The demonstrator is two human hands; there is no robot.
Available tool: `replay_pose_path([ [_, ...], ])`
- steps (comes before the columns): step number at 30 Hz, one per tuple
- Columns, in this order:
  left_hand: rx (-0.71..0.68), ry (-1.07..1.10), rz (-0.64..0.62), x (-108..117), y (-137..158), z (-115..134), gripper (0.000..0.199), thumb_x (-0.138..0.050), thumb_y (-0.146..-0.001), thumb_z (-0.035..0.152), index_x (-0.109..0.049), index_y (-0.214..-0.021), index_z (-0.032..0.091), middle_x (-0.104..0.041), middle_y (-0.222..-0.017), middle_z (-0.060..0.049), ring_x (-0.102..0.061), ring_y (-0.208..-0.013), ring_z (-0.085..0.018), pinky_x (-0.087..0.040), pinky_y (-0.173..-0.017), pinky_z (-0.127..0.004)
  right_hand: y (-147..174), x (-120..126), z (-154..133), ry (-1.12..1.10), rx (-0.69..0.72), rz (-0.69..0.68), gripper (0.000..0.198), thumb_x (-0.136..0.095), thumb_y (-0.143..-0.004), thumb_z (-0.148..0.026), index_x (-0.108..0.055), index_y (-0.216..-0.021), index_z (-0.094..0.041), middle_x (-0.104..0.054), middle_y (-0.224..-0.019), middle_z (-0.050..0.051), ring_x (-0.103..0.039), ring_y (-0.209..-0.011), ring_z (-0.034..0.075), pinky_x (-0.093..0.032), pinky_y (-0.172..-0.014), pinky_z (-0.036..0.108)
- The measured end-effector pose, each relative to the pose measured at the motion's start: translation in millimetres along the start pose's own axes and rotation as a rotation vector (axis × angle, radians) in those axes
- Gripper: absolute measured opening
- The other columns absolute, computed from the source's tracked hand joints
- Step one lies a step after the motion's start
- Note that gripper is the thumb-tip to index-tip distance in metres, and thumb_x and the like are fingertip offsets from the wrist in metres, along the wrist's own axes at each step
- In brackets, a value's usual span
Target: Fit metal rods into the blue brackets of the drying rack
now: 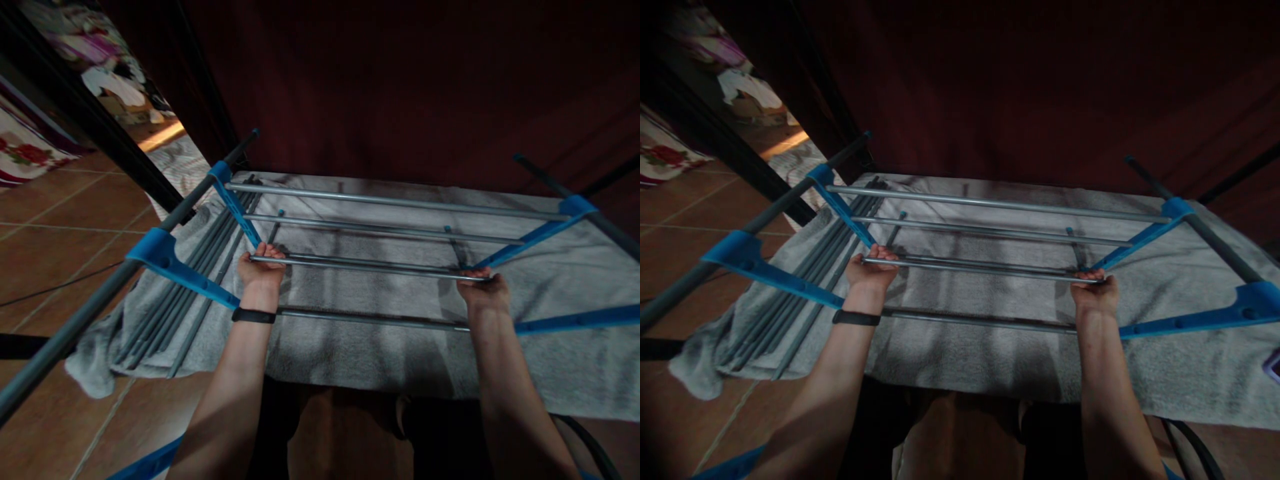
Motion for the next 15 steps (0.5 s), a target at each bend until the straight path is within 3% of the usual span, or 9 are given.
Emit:
replay_pose_path([
  [4, 0.009, 0.007, 0.006, 0.7, -1.1, -1.2, 0.042, -0.020, -0.096, 0.037, -0.052, -0.079, 0.016, -0.050, -0.059, -0.002, -0.047, -0.045, -0.013, -0.035, -0.044, -0.024, 1.2, 0.8, -0.2, -0.011, 0.010, 0.006, 0.045, -0.014, -0.100, -0.038, -0.041, -0.068, -0.022, -0.040, -0.052, -0.005, -0.040, -0.038, 0.008, -0.031, -0.039, 0.022],
  [10, 0.017, 0.020, 0.018, 2.0, -2.8, -2.7, 0.046, -0.019, -0.097, 0.043, -0.052, -0.080, 0.017, -0.050, -0.060, -0.002, -0.047, -0.045, -0.013, -0.036, -0.044, -0.024, 0.4, 0.9, 2.4, 0.003, 0.000, -0.006, 0.035, -0.022, -0.097, -0.029, -0.041, -0.070, -0.021, -0.041, -0.054, -0.006, -0.040, -0.038, 0.007, -0.032, -0.040, 0.023],
  [15, 0.034, 0.013, -0.007, 0.0, -1.8, -4.3, 0.040, -0.022, -0.096, 0.037, -0.052, -0.079, 0.016, -0.050, -0.060, -0.002, -0.047, -0.046, -0.014, -0.036, -0.044, -0.025, -1.0, 3.2, 3.2, 0.023, 0.020, -0.016, 0.039, -0.019, -0.098, -0.038, -0.041, -0.070, -0.021, -0.042, -0.056, -0.005, -0.041, -0.041, 0.008, -0.034, -0.041, 0.023],
])
Point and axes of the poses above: each hand's wrist, its own y-axis away from the middle knuckle, its own x-axis out of the back of the hand, z = x × y, the point moved 7 cm from there along -y, towards the middle knuckle
